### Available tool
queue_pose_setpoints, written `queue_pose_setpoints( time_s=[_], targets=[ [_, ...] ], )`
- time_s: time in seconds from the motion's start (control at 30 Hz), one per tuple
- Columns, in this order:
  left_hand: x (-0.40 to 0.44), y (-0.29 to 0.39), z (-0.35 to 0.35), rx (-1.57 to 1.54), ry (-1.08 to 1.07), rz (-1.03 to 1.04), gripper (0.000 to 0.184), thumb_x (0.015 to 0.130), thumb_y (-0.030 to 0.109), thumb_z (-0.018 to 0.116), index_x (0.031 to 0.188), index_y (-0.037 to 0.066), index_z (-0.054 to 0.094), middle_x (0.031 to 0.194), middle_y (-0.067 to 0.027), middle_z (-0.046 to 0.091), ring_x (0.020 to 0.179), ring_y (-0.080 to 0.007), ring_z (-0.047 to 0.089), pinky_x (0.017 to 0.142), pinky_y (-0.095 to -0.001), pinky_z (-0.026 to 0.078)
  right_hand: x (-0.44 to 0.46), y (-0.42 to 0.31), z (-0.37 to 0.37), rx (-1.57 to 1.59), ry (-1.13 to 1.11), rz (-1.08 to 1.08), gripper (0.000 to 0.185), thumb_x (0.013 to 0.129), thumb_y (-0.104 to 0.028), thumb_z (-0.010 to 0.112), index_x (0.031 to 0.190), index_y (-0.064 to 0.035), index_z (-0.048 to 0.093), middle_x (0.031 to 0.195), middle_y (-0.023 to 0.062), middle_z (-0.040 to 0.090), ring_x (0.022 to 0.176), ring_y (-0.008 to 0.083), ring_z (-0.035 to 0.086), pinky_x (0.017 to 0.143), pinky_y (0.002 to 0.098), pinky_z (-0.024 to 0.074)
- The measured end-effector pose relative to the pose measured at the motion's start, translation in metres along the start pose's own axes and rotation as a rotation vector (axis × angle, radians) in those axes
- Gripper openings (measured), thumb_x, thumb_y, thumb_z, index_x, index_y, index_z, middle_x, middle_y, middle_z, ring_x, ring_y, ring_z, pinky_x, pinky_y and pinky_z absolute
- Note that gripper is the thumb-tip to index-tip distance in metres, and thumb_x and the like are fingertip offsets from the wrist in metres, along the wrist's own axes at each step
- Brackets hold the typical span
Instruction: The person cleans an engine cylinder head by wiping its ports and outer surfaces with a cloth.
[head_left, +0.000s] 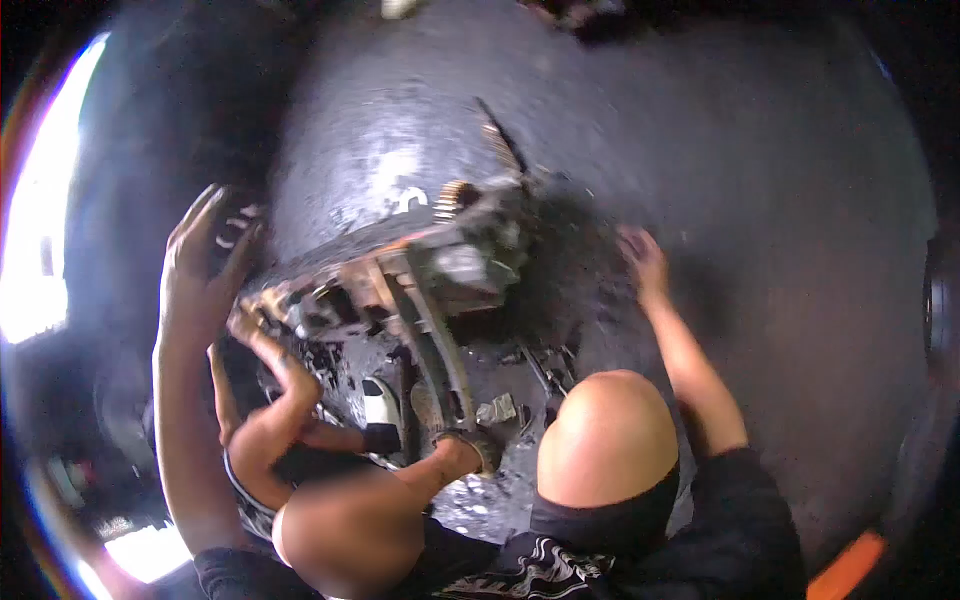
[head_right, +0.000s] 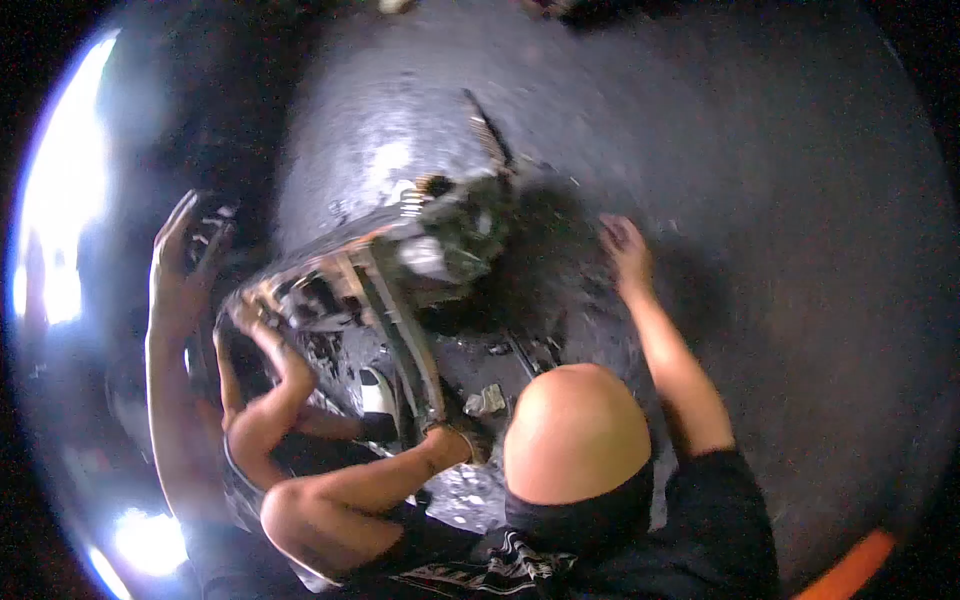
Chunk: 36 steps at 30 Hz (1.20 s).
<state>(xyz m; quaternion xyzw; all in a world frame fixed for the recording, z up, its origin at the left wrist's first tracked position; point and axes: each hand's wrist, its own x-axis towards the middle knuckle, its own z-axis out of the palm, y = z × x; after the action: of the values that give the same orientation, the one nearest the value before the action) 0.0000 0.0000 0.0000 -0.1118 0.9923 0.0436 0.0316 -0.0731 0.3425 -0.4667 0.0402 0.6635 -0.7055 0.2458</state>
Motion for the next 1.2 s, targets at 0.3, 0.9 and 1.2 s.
queue_pose_setpoints(
  time_s=[0.3, 0.9, 1.2],
  targets=[
    [-0.197, -0.126, -0.078, -0.07, -0.032, -0.401, 0.031, 0.084, 0.014, 0.073, 0.111, -0.001, 0.066, 0.107, -0.0194, 0.069, 0.101, -0.031, 0.066, 0.088, -0.039, 0.05, -0.019, -0.098, -0.113, -0.212, 0.24, 0.011, 0.023, 0.098, -0.012, 0.064, 0.122, -0.0115, 0.064, 0.103, 0.0033, 0.066, 0.079, 0.0092, 0.058, 0.07, 0.0239, 0.0496],
    [-0.2, -0.239, 0.274, -0.711, 0.851, -0.562, 0.032, 0.087, 0.008, 0.07, 0.118, 0.0, 0.065, 0.097, -0.0164, 0.07, 0.088, -0.0241, 0.069, 0.082, -0.0361, 0.053, -0.121, -0.286, 0.314, -0.806, -0.569, -0.94, 0.025, 0.084, 0.003, 0.062, 0.108, -0.0019, 0.069, 0.099, 0.0138, 0.067, 0.088, 0.0282, 0.067, 0.08, 0.0343, 0.0544],
    [-0.166, -0.227, 0.229, -0.144, 0.639, -0.389, 0.057, 0.091, 0.046, 0.062, 0.116, -0.005, 0.064, 0.112, -0.022, 0.066, 0.109, -0.0364, 0.062, 0.095, -0.0433, 0.048, -0.065, -0.271, 0.348, -1.028, -0.498, -1.037, 0.021, 0.085, -0.001, 0.064, 0.105, -0.0048, 0.068, 0.098, 0.0135, 0.064, 0.092, 0.0317, 0.065, 0.08, 0.0371, 0.0525]
  ],
)
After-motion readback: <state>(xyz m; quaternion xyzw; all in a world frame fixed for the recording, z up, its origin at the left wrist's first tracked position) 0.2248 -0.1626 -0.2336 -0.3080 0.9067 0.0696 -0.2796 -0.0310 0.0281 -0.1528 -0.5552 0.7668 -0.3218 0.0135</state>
